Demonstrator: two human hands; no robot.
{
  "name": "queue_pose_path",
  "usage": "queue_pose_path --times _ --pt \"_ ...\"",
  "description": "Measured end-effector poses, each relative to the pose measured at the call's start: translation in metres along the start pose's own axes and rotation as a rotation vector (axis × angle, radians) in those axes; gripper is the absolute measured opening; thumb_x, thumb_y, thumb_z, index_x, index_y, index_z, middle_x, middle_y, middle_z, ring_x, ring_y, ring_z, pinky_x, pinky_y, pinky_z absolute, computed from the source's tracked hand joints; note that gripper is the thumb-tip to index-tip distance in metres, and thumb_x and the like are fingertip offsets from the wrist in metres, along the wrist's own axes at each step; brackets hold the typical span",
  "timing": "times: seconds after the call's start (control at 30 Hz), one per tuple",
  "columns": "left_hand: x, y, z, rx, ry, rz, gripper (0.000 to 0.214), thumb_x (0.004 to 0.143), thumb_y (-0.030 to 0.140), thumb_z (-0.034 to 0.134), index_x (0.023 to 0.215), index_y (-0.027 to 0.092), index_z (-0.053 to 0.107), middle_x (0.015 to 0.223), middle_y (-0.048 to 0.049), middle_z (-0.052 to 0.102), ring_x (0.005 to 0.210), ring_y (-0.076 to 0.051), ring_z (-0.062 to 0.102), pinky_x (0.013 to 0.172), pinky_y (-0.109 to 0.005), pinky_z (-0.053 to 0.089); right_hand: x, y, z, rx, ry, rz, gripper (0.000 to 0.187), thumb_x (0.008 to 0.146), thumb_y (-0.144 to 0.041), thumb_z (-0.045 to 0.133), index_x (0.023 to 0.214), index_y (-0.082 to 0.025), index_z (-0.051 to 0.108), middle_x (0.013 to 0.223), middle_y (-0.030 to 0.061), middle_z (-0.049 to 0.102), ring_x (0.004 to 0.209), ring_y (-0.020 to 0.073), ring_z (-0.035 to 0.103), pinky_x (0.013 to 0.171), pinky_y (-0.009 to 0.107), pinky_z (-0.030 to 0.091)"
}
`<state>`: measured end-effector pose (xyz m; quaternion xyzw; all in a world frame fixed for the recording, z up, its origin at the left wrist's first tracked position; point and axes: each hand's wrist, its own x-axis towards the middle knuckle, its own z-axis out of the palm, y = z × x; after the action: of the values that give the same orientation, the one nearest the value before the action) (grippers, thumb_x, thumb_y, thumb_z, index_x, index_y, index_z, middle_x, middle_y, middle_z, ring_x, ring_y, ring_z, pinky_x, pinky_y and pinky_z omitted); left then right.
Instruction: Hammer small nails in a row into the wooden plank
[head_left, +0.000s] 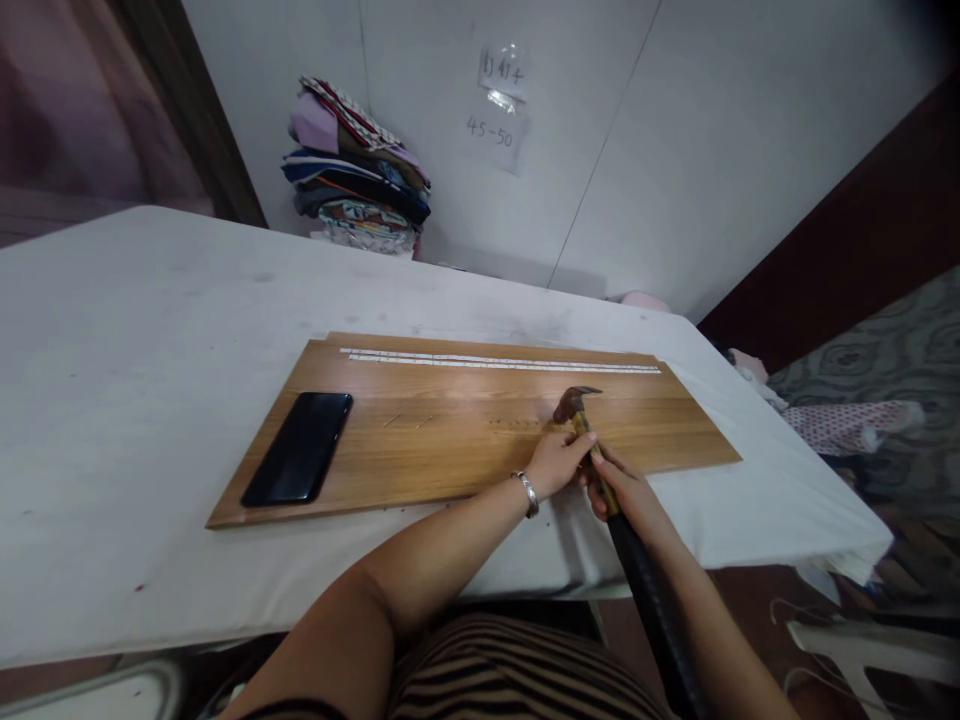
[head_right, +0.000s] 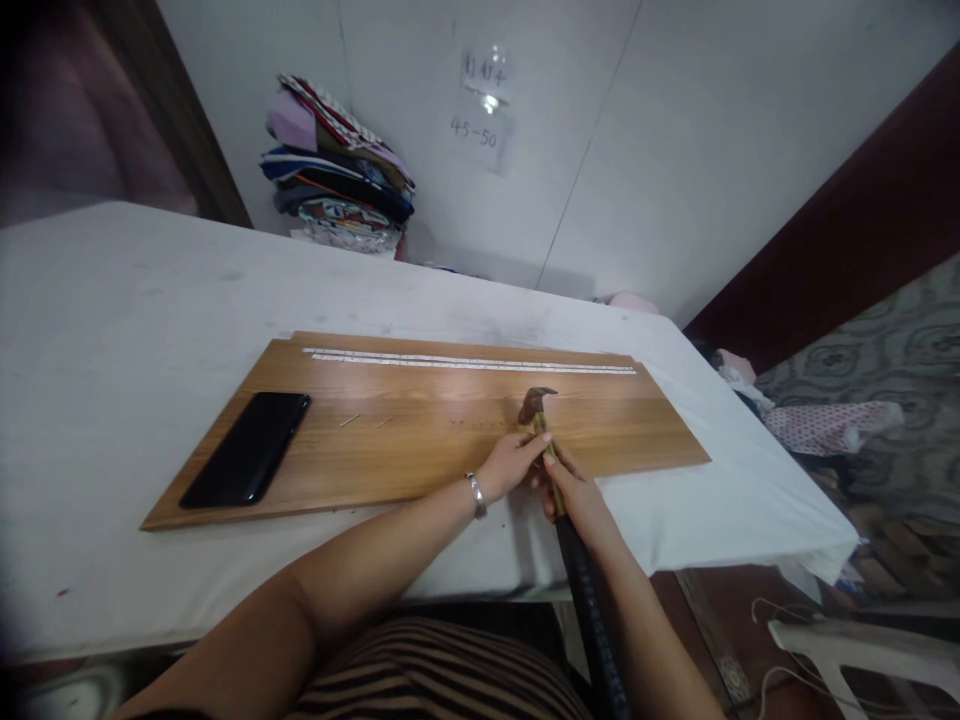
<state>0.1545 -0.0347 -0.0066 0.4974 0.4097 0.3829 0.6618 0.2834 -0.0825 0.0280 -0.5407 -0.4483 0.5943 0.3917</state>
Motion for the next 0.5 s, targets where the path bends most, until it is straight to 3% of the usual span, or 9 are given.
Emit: queue_pose_path --times 0.5 --pt "-0.0012 0.0005 0.0004 -0.048 -0.010 0.013 0.051 0.089 0.064 0.056 0.067 0.018 0.057 0.049 0.0015 0.054 0.043 -0.010 0.051 0.048 -0.023 0.036 -0.0043 -0.0006 0.0055 0.024 0.026 -0.025 0.062 0.082 -0.059 0.071 0.131 -0.023 0.059 0.070 -0.0032 0.064 0.036 0.0064 0.044 0.033 0.020 0.032"
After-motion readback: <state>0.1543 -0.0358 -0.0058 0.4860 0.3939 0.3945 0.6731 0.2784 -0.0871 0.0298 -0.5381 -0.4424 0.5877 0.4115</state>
